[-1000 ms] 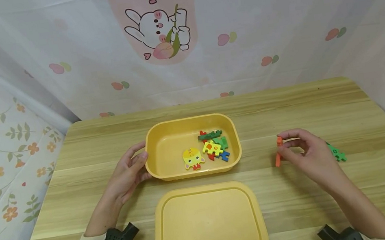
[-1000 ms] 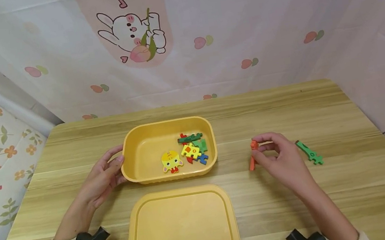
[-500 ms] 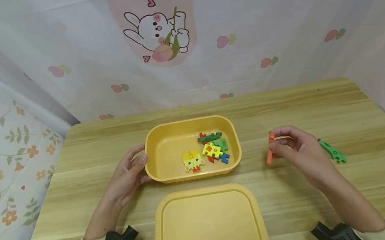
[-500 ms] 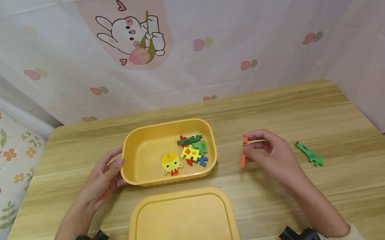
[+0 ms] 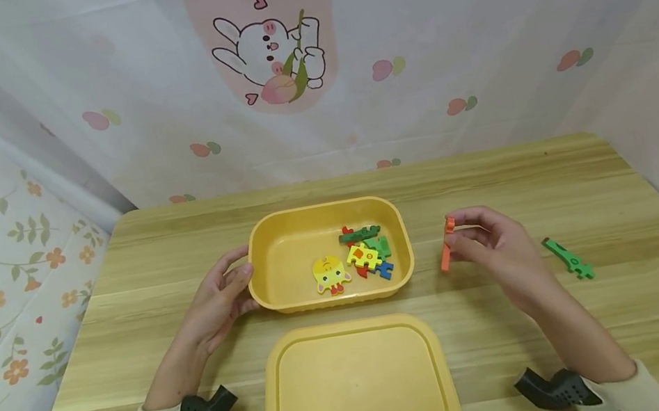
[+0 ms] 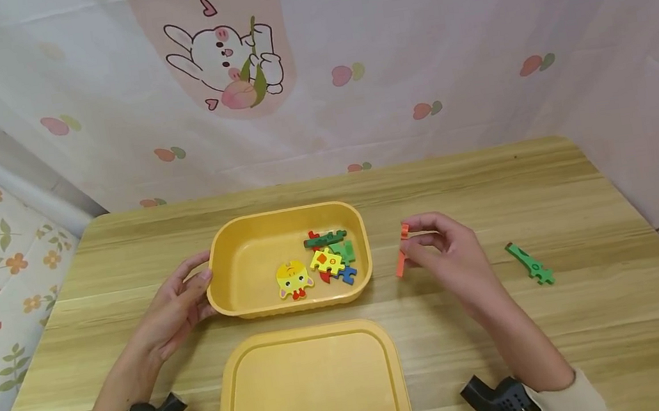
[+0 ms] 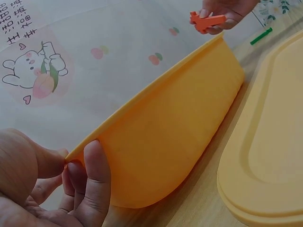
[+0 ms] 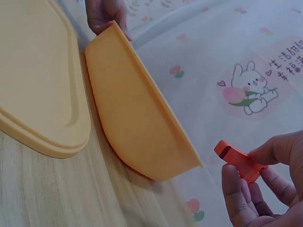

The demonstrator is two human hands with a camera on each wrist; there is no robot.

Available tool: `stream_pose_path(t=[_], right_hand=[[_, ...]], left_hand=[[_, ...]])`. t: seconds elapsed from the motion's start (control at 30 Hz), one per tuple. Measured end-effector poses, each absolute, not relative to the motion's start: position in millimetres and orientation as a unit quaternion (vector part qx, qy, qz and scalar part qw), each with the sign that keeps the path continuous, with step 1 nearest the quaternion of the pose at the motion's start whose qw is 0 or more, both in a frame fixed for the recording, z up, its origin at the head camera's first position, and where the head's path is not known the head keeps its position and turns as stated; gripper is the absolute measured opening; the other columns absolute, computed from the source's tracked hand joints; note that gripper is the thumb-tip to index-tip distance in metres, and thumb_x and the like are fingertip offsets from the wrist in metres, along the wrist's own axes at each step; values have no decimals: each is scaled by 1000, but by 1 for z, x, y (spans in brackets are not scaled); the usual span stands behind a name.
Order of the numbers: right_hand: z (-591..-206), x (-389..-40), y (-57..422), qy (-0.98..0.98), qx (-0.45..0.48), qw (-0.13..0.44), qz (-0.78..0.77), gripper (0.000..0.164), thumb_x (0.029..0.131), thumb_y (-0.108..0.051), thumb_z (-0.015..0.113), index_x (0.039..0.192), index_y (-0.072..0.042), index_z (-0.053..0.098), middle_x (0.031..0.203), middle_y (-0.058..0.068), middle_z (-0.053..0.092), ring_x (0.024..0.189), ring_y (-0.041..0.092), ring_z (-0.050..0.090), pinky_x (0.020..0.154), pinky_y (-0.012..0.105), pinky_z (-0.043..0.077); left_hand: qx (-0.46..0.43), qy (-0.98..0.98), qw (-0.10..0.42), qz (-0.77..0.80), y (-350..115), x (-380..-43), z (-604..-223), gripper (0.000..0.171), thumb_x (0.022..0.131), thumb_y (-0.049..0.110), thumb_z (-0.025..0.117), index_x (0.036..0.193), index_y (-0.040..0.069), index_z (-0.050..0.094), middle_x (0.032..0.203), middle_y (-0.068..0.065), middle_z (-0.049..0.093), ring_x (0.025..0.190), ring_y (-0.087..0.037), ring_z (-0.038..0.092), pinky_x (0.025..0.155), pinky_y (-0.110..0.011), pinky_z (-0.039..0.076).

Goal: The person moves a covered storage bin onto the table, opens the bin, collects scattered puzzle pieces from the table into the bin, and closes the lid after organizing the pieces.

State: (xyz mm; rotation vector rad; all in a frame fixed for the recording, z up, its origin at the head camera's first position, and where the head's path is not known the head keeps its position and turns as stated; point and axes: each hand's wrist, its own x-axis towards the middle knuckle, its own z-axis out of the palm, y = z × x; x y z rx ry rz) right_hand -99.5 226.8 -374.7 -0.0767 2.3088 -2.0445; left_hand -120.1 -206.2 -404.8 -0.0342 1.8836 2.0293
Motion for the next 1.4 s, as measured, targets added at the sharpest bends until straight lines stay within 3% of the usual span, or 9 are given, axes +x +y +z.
stream_pose_path(t=[0.37,0.53,0.73,0.87,1.07,1.2,1.4], right_hand=[[-369,-113,210,742,-33,31,-668,26,102,-14,73,126,-9,65,111,-5,70,95,6,72,85,26,65],[-363,-118,201,750,-30,38,-659,28,103,-17,72,128,-8,64,115,-5,68,101,6,72,87,25,65],[-362,-126,191,743,-31,40,-667,34,103,-14,71,132,0,60,118,-3,68,102,8,72,89,30,66],[-364,-132,183,744,-29,48,-666,37,103,-14,71,134,1,60,123,3,69,99,7,73,89,31,66],[-365,-136,175,741,-29,51,-669,39,103,-11,69,137,5,58,129,13,66,109,14,73,87,30,66],[-365,-138,172,736,-31,52,-675,41,103,-9,68,139,8,56,125,11,67,109,15,73,85,27,66],[-365,-140,165,732,-44,53,-678,42,103,-6,67,139,11,55,111,-1,71,97,8,73,84,26,65]], left_hand=[[-7,676,186,713,-204,-121,-402,63,112,27,53,165,8,25,118,8,69,91,-8,69,76,-22,61],[-4,675,186,714,-202,-122,-401,61,113,26,52,165,8,26,117,8,69,91,-8,69,76,-22,61],[-4,674,184,715,-202,-122,-401,61,112,27,53,164,8,27,117,8,70,90,-8,69,75,-22,61],[-12,676,181,714,-205,-121,-401,60,112,27,53,164,9,28,116,10,70,90,-7,69,75,-22,61],[-15,666,181,723,-207,-121,-402,58,112,26,54,163,11,30,116,10,70,92,-6,70,76,-23,62],[-11,662,186,726,-206,-121,-403,58,113,26,53,163,11,29,116,10,70,92,-6,70,77,-23,62],[-10,660,189,727,-206,-121,-404,60,113,26,51,165,9,26,117,10,70,94,-6,70,78,-23,62]])
